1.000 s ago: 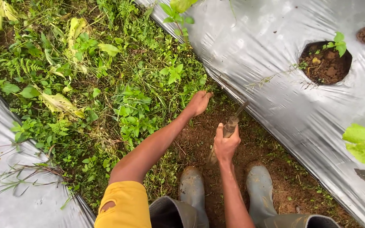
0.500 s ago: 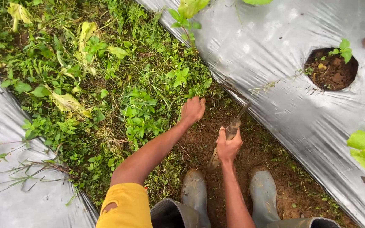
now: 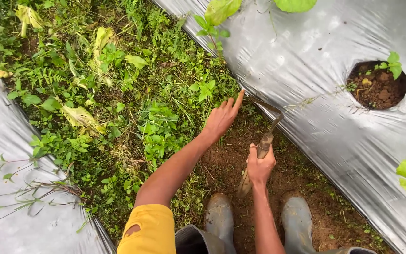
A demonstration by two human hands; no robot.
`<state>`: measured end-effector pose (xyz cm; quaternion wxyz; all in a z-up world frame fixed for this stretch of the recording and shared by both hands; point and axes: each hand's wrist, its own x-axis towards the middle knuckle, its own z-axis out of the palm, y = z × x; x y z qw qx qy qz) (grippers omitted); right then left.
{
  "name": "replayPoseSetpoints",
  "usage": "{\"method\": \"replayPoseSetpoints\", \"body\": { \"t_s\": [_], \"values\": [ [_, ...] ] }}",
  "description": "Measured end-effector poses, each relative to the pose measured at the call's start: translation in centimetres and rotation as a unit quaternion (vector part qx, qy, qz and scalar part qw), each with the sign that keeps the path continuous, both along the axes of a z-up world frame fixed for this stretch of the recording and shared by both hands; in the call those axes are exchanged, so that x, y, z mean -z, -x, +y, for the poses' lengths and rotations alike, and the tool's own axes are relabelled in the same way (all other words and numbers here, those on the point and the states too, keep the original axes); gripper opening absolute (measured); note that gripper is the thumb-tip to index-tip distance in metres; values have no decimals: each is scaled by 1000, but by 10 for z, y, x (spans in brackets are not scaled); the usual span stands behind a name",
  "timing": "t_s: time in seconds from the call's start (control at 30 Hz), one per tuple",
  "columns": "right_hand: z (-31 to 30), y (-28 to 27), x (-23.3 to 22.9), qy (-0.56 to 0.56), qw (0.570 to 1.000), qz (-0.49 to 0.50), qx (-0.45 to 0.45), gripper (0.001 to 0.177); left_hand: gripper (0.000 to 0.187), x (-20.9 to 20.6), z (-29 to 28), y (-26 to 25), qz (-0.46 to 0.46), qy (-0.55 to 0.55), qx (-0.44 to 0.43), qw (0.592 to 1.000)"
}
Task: A person is weeding a vegetable garden bed by hand and using a small hand hoe to clear soil around plants.
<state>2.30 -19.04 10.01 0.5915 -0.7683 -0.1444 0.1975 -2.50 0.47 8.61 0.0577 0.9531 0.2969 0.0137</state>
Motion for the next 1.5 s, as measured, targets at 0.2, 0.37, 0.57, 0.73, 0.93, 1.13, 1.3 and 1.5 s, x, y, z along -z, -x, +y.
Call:
{"method": "replayPoseSetpoints", "body": {
  "t_s": [0.2,0.37,0.57,0.73,0.93,1.13,1.3,1.5],
  "values": [
    [6,4,-6,15,1000,-4,-1,12,39,58,8,8,49,-72,67,994],
    [15,12,1,12,1000,16,-19,8,17,78,-3,26,-98,111,-33,988],
    [16,28,-17,55,998,19,-23,13,18,49,-8,33,-222,336,-140,904],
    [17,35,-4,9,1000,-9,6,11,25,35,-7,28,-217,384,-174,880],
    [11,37,-20,47,998,-36,-24,3,36,12,-7,24,-159,367,-199,895],
    [11,23,-51,12,998,-50,-21,4,41,-5,-14,24,-172,390,-209,880],
    [0,20,-6,153,986,-5,-71,15,45,-3,-15,20,-171,395,-202,880],
    [10,17,-38,89,994,-49,-33,15,49,-8,-18,17,-164,404,-226,871]
  ]
}}
